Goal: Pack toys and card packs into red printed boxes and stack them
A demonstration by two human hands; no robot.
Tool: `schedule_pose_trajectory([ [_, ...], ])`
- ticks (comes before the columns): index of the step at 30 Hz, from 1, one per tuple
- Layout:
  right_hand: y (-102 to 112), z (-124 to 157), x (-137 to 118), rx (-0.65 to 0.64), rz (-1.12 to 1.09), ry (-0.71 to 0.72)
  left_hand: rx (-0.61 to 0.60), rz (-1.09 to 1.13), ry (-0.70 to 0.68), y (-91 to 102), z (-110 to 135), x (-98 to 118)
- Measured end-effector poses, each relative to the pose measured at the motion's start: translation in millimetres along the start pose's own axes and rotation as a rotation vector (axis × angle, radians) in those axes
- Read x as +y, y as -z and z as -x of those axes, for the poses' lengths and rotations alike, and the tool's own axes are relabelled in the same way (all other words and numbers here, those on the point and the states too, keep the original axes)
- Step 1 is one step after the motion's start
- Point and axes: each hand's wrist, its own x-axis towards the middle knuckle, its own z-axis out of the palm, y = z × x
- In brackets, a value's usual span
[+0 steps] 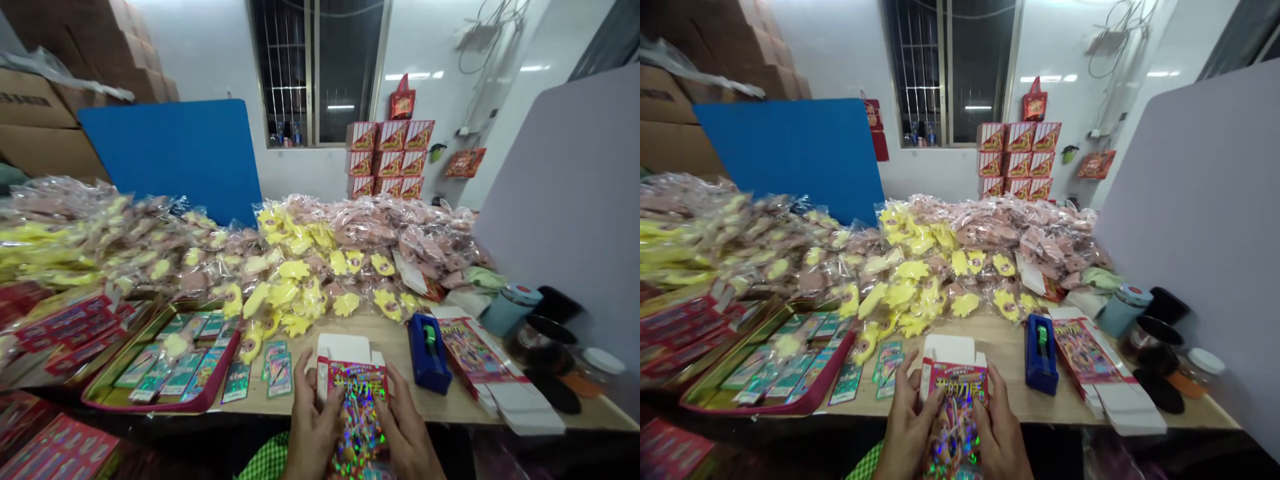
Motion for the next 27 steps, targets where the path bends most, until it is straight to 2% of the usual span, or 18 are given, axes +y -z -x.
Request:
schedule_pose_trajectory([
  [2,4,-4,4,-0.039,-0.004,0.030,-0.018,-0.053,-0.029,1.6,-3,1],
  [6,16,-16,-3,-0.176,0.132,0.068,-0.091,-0.162,0.028,11.7,-7,3],
  [10,8,-26,-24,-0.230,0.276,0.111,-0.077,-0.277,0.027,21.1,-14,11],
  [12,1,-32,-33,-0.267,0.303,0.118,-0.045,-0.230,0.042,21.8,-21,18],
  [15,-6,-39,-41,-0.287,0.257,0.098,-0.003,-0.049,0.161,22.2,-29,31],
  [18,-6,-43,-43,-0.309,0.155,0.060,-0.062,-0.010,0.246,29.9,-34,39],
  [24,-4,-37,-58,-0.470,0.420,0.264,-0.123,-0.240,0.125,52.8,-28,42],
  [27,-6,-37,-66,-0.519,0.479,0.228,-0.139,-0.247,0.114,52.5,-27,46],
])
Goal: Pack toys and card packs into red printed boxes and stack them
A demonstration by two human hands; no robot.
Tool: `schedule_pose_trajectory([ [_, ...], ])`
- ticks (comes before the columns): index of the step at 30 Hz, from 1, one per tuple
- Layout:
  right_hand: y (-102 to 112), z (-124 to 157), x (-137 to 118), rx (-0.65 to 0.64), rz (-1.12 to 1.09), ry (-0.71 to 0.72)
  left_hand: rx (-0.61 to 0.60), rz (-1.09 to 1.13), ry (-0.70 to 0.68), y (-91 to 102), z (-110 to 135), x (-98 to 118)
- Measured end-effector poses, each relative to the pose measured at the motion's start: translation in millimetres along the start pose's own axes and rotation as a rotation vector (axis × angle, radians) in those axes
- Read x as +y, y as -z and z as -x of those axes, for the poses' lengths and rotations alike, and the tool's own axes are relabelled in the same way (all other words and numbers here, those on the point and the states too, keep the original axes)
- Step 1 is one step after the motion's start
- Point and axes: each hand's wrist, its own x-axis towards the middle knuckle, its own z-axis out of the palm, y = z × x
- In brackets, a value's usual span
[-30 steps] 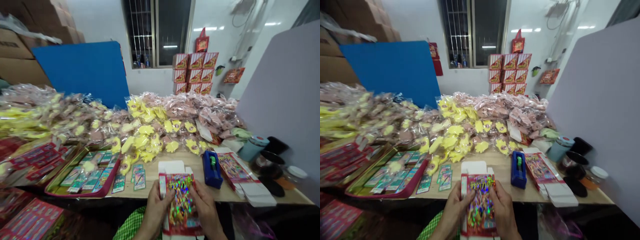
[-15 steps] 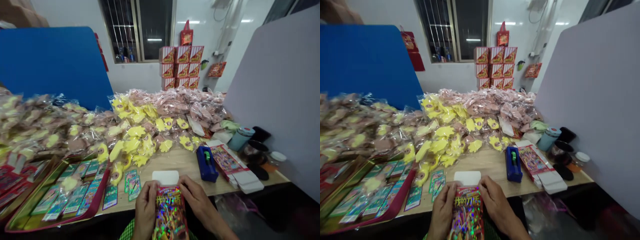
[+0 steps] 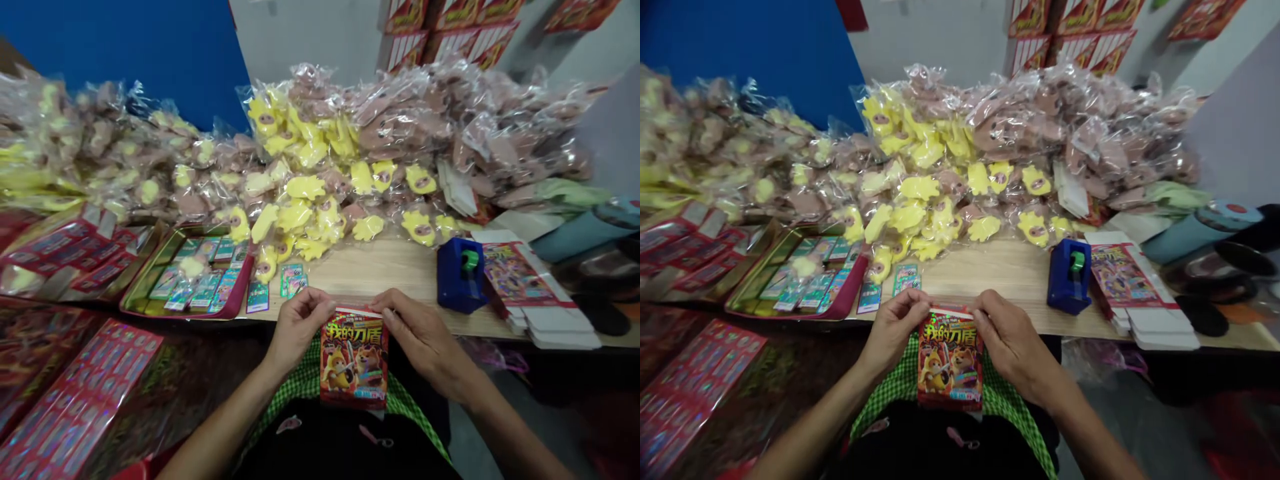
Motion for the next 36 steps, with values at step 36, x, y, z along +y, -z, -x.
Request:
schedule_pose_trajectory([
  [36,22,17,5,0.338,-0.034,-0.253,-0.131,-0.414,-0.654,-1.8,-19,51],
])
